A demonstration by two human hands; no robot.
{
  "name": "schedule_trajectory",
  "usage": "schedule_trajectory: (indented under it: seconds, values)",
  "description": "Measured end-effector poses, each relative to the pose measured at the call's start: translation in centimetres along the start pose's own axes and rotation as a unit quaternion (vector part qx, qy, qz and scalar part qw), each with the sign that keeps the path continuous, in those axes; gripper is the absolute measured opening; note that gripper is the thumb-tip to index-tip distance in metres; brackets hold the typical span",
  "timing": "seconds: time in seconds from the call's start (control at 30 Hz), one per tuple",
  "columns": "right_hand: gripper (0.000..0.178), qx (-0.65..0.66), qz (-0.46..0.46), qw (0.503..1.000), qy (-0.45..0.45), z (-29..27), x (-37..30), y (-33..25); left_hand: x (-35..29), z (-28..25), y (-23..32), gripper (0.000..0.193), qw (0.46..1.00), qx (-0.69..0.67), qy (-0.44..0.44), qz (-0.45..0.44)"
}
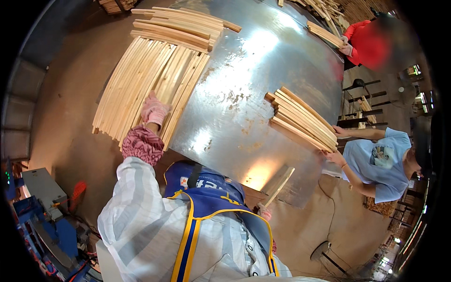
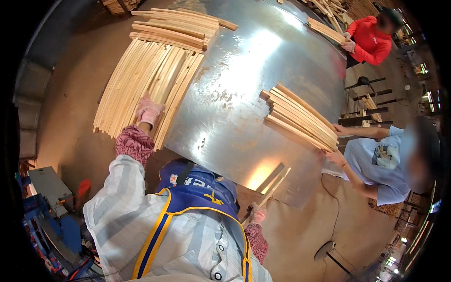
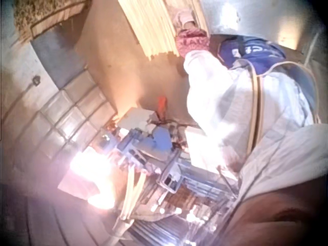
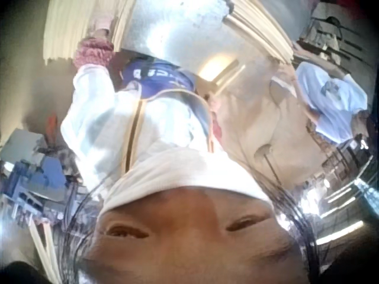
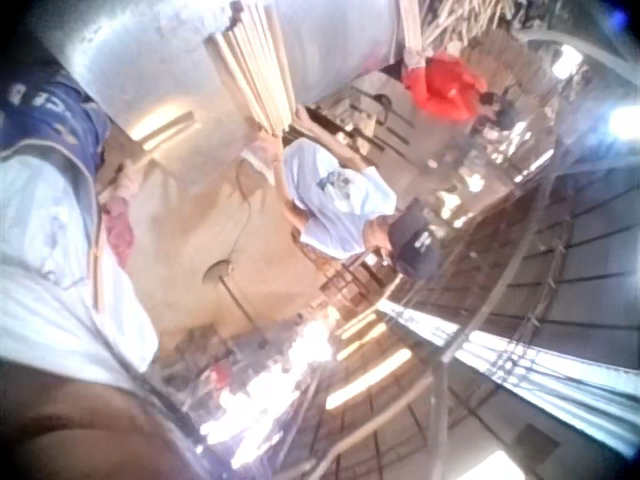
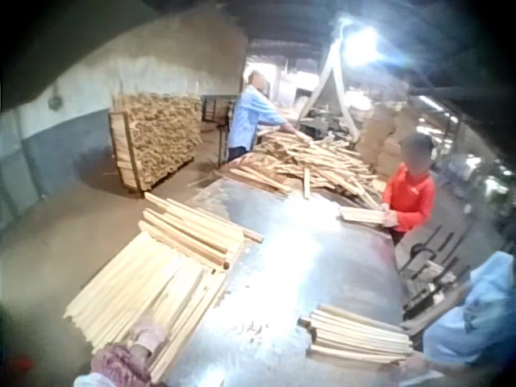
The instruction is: The person repeatedly picks up wooden planks from a metal table, aligns them, and stacks them into neat piles. They also move stacks between the table and a conveyor belt, coordinating with coworkers who handle similar planks nearby.
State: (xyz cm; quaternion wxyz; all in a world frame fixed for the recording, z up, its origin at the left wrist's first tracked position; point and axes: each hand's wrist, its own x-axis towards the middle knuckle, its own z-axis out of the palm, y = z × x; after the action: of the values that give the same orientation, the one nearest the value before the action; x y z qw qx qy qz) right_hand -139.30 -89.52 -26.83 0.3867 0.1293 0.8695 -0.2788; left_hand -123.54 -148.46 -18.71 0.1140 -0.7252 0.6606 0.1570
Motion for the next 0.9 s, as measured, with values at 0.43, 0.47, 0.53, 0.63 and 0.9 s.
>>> schedule_trajectory:
  seconds: [0.43, 0.47, 0.53, 0.63, 0.9]
  values:
    - [0.019, 0.07, -0.054, 0.988, 0.124, 1.8, -1.8, 2.5, 4.6, 5.0, -2.9, 0.107, 0.993, 0.099, 0.019, 0.058]
    - [0.023, 0.041, -0.049, 0.989, 0.137, 1.9, -2.0, 2.5, 4.8, 5.2, -3.0, 0.107, 0.992, 0.107, 0.014, 0.067]
    - [0.034, 0.143, 0.0, 0.981, 0.134, 2.0, -2.7, 2.0, 5.0, 4.9, -3.3, 0.107, 0.989, 0.126, 0.016, 0.075]
    - [0.044, 0.189, 0.025, 0.973, 0.129, 1.9, -3.8, 0.8, 4.5, 3.5, -2.9, 0.104, 0.991, 0.104, -0.026, 0.077]
    - [0.051, 0.224, 0.05, 0.956, 0.181, 0.5, -2.5, 2.3, -4.2, 6.6, 5.1, 0.093, 0.915, 0.182, 0.086, 0.351]
